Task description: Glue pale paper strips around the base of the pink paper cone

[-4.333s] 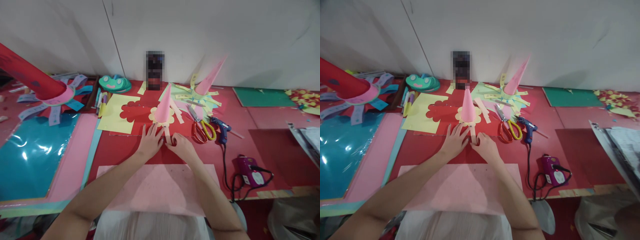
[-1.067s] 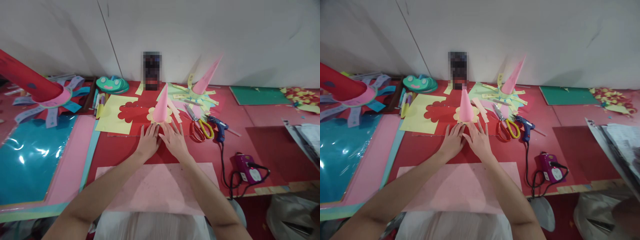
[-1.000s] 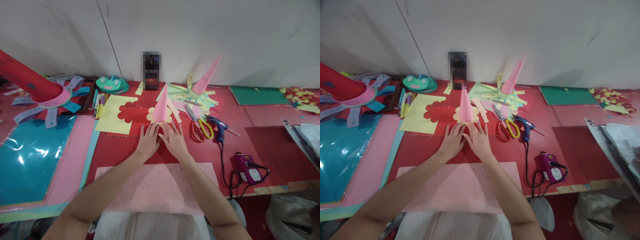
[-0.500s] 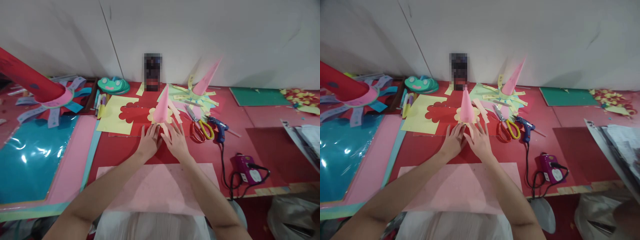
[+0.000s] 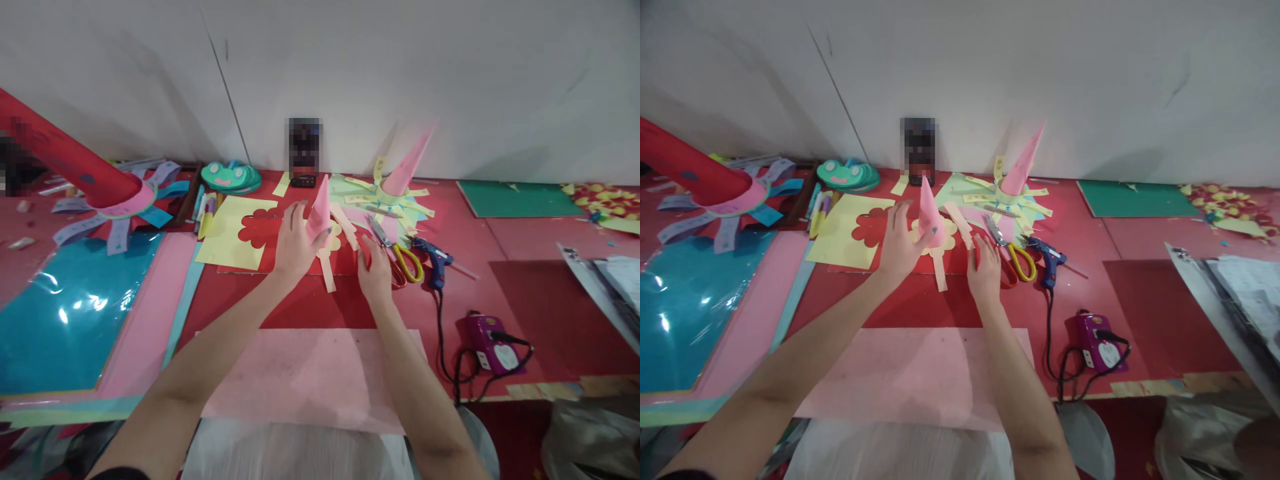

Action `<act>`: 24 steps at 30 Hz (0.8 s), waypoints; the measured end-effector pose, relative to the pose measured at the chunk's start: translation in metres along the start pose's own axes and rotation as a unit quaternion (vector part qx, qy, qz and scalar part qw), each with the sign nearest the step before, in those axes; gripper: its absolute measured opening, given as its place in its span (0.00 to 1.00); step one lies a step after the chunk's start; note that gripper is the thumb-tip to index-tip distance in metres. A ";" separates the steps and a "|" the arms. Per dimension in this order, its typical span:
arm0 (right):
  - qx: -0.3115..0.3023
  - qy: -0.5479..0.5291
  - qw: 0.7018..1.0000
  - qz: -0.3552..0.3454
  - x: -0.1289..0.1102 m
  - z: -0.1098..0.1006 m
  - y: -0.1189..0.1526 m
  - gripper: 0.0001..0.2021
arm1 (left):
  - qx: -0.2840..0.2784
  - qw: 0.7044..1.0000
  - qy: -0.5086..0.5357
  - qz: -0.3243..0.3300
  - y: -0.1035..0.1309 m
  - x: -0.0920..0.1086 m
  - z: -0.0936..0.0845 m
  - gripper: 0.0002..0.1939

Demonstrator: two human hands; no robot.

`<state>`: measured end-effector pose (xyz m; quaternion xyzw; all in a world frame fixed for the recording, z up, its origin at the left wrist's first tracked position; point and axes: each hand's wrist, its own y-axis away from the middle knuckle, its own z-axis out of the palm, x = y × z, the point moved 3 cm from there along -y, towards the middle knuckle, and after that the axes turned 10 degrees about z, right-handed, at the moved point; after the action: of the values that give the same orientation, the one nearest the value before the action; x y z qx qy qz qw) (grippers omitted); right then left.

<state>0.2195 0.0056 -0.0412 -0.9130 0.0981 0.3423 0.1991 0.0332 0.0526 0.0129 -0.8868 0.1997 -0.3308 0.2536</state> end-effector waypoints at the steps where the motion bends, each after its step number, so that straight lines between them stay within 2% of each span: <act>1: -0.003 -0.002 1.000 0.000 -0.002 0.000 0.000 0.20 | 0.003 1.000 -0.001 -0.006 -0.011 0.001 0.004 0.32; 5: -0.005 -0.024 1.000 0.003 -0.004 -0.003 0.001 0.19 | -0.010 0.998 -0.022 -0.049 -0.041 0.004 0.018 0.27; 8: 0.006 -0.036 0.999 0.010 -0.003 -0.007 -0.001 0.19 | -0.028 0.996 -0.019 -0.077 -0.049 0.004 0.017 0.25; 11: 0.014 -0.026 0.999 0.010 -0.002 -0.008 -0.002 0.18 | -0.051 0.993 0.015 -0.101 -0.050 -0.001 0.010 0.30; 15: 0.005 -0.023 1.000 0.004 -0.001 -0.006 -0.004 0.18 | -0.108 0.986 0.105 -0.073 -0.050 -0.006 0.003 0.36; 19: 0.020 -0.021 0.999 0.014 0.005 -0.002 -0.004 0.16 | -0.178 0.968 0.174 -0.041 -0.050 -0.004 0.001 0.32; 21: 0.040 -0.002 0.999 0.021 0.008 -0.002 -0.002 0.15 | -0.187 0.967 0.173 -0.029 -0.049 -0.002 -0.001 0.33; 24: 0.063 0.036 0.997 0.039 0.008 -0.003 -0.001 0.16 | -0.165 0.975 0.149 -0.005 -0.041 -0.001 -0.007 0.41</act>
<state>0.2271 0.0048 -0.0445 -0.9058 0.1620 0.3099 0.2392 0.0354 0.0829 0.0409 -0.8580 0.2829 -0.4229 0.0701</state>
